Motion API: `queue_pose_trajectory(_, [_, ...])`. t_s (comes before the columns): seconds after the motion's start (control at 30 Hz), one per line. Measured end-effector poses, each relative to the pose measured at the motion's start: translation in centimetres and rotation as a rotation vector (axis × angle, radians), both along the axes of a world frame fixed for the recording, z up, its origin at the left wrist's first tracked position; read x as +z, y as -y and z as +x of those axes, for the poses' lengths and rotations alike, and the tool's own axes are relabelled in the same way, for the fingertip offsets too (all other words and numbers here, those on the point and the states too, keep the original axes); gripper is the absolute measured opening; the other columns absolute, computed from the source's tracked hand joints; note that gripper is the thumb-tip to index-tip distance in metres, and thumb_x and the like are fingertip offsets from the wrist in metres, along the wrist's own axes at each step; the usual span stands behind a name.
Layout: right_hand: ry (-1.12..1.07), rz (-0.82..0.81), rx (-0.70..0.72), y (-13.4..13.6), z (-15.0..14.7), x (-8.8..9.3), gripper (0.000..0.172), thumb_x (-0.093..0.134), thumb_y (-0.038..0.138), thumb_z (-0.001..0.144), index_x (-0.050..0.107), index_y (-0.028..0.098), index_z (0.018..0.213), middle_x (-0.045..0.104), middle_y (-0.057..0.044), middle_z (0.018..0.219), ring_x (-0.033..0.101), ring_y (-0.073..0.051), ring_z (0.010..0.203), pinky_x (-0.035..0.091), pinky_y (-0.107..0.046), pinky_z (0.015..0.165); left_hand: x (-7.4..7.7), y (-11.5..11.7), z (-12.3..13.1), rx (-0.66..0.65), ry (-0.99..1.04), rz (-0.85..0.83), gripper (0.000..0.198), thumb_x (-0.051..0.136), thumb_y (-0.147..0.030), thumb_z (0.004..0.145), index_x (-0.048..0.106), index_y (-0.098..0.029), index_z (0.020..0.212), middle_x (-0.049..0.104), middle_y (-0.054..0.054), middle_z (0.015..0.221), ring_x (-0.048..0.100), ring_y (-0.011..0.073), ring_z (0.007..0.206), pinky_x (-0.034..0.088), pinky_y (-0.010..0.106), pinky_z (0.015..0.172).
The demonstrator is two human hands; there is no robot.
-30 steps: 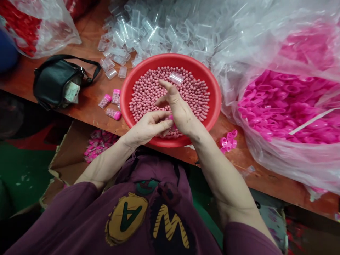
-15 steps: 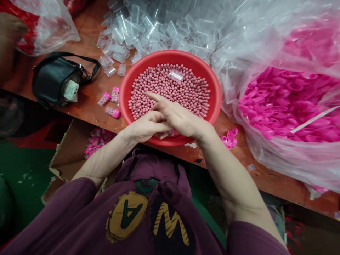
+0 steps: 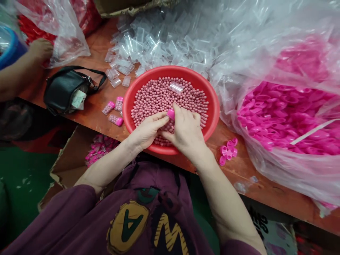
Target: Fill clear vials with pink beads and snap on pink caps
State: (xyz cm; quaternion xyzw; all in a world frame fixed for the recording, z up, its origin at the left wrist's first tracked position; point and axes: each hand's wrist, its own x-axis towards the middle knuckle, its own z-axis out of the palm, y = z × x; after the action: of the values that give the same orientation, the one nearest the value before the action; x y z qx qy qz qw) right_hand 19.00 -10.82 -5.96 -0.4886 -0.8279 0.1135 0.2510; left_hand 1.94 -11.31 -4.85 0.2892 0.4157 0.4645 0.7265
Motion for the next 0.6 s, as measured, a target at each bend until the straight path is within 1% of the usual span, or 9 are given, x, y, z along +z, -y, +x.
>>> queue_pose_trajectory(0.07, [0.079, 0.075, -0.034, 0.3, -0.9, -0.1, 0.073, 0.069, 0.044, 0.094, 0.054, 0.004, 0.154, 0.074, -0.028, 0.136, 0.072, -0.042, 0.119, 0.051, -0.057, 0.103, -0.1, 0.2, 0.1, 0.029, -0.036, 0.063, 0.012, 0.074, -0.023, 0.098, 0.082, -0.016, 0.101, 0.083, 0.005, 0.105, 0.074, 0.0180, 0.106, 0.052, 0.032, 0.109])
queue_pose_trajectory(0.17, [0.144, 0.202, -0.049, 0.4, -1.6, -0.1, 0.066, 0.064, 0.049, 0.097, 0.063, -0.001, 0.140, 0.079, -0.025, 0.112, 0.074, -0.039, 0.097, 0.050, -0.053, 0.091, -0.1, 0.7, 0.3, 0.042, -0.117, 0.110, 0.016, 0.077, -0.029, 0.096, 0.083, -0.016, 0.103, 0.082, 0.006, 0.109, 0.072, 0.0205, 0.112, 0.050, 0.035, 0.113])
queue_pose_trajectory(0.27, [0.181, 0.267, -0.018, 0.5, -1.7, -0.1, 0.060, 0.060, 0.058, 0.097, 0.072, 0.002, 0.118, 0.078, -0.023, 0.096, 0.072, -0.037, 0.084, 0.049, -0.051, 0.084, 0.2, 1.0, 0.4, 0.002, -0.212, 0.158, 0.029, 0.077, -0.043, 0.099, 0.082, -0.015, 0.106, 0.079, 0.006, 0.101, 0.070, 0.0191, 0.097, 0.055, 0.033, 0.097])
queue_pose_trajectory(0.33, [0.172, 0.227, -0.003, 0.3, -1.9, 0.2, 0.055, 0.060, 0.059, 0.097, 0.073, 0.007, 0.110, 0.078, -0.022, 0.093, 0.072, -0.037, 0.084, 0.049, -0.051, 0.084, 0.8, 0.9, 0.1, -0.018, -0.291, 0.207, 0.034, 0.076, -0.048, 0.101, 0.081, -0.014, 0.105, 0.076, 0.005, 0.093, 0.065, 0.0167, 0.086, 0.055, 0.030, 0.085])
queue_pose_trajectory(0.4, [0.125, 0.118, 0.034, -0.5, -2.4, 0.9, 0.054, 0.061, 0.059, 0.097, 0.072, 0.009, 0.114, 0.079, -0.021, 0.098, 0.074, -0.038, 0.089, 0.052, -0.052, 0.087, 1.5, 0.6, -0.9, -0.023, -0.363, 0.265, 0.030, 0.075, -0.044, 0.101, 0.080, -0.014, 0.104, 0.075, 0.004, 0.091, 0.064, 0.0155, 0.084, 0.055, 0.028, 0.082])
queue_pose_trajectory(0.47, [0.062, -0.027, 0.140, -2.3, -2.8, 1.9, 0.063, 0.064, 0.059, 0.098, 0.068, 0.009, 0.135, 0.079, -0.024, 0.120, 0.075, -0.040, 0.107, 0.055, -0.053, 0.095, 2.0, -0.2, -2.7, 0.023, -0.430, 0.310, 0.024, 0.074, -0.038, 0.101, 0.079, -0.015, 0.105, 0.074, 0.004, 0.089, 0.064, 0.0142, 0.081, 0.054, 0.026, 0.077])
queue_pose_trajectory(0.53, [0.035, -0.125, 0.216, -5.1, -2.8, 2.7, 0.080, 0.067, 0.060, 0.099, 0.052, 0.011, 0.160, 0.069, -0.026, 0.151, 0.069, -0.042, 0.132, 0.055, -0.056, 0.106, 2.1, -1.5, -5.5, 0.164, -0.516, 0.336, 0.021, 0.072, -0.036, 0.102, 0.077, -0.017, 0.110, 0.074, 0.003, 0.088, 0.060, 0.0121, 0.071, 0.050, 0.024, 0.067])
queue_pose_trajectory(0.57, [0.052, -0.133, 0.177, -6.8, -2.7, 2.8, 0.084, 0.067, 0.059, 0.099, 0.047, 0.012, 0.165, 0.063, -0.028, 0.159, 0.064, -0.044, 0.140, 0.055, -0.058, 0.109, 2.0, -2.2, -7.2, 0.266, -0.572, 0.347, 0.021, 0.070, -0.036, 0.103, 0.076, -0.018, 0.112, 0.074, 0.002, 0.087, 0.057, 0.0113, 0.066, 0.049, 0.024, 0.064])
queue_pose_trajectory(0.6, [0.098, -0.122, 0.093, -8.4, -2.5, 2.8, 0.081, 0.066, 0.057, 0.101, 0.049, 0.011, 0.165, 0.061, -0.029, 0.160, 0.062, -0.046, 0.141, 0.054, -0.061, 0.109, 1.8, -3.0, -9.1, 0.383, -0.638, 0.359, 0.021, 0.069, -0.036, 0.103, 0.075, -0.019, 0.114, 0.075, 0.003, 0.090, 0.057, 0.0114, 0.065, 0.049, 0.024, 0.064])
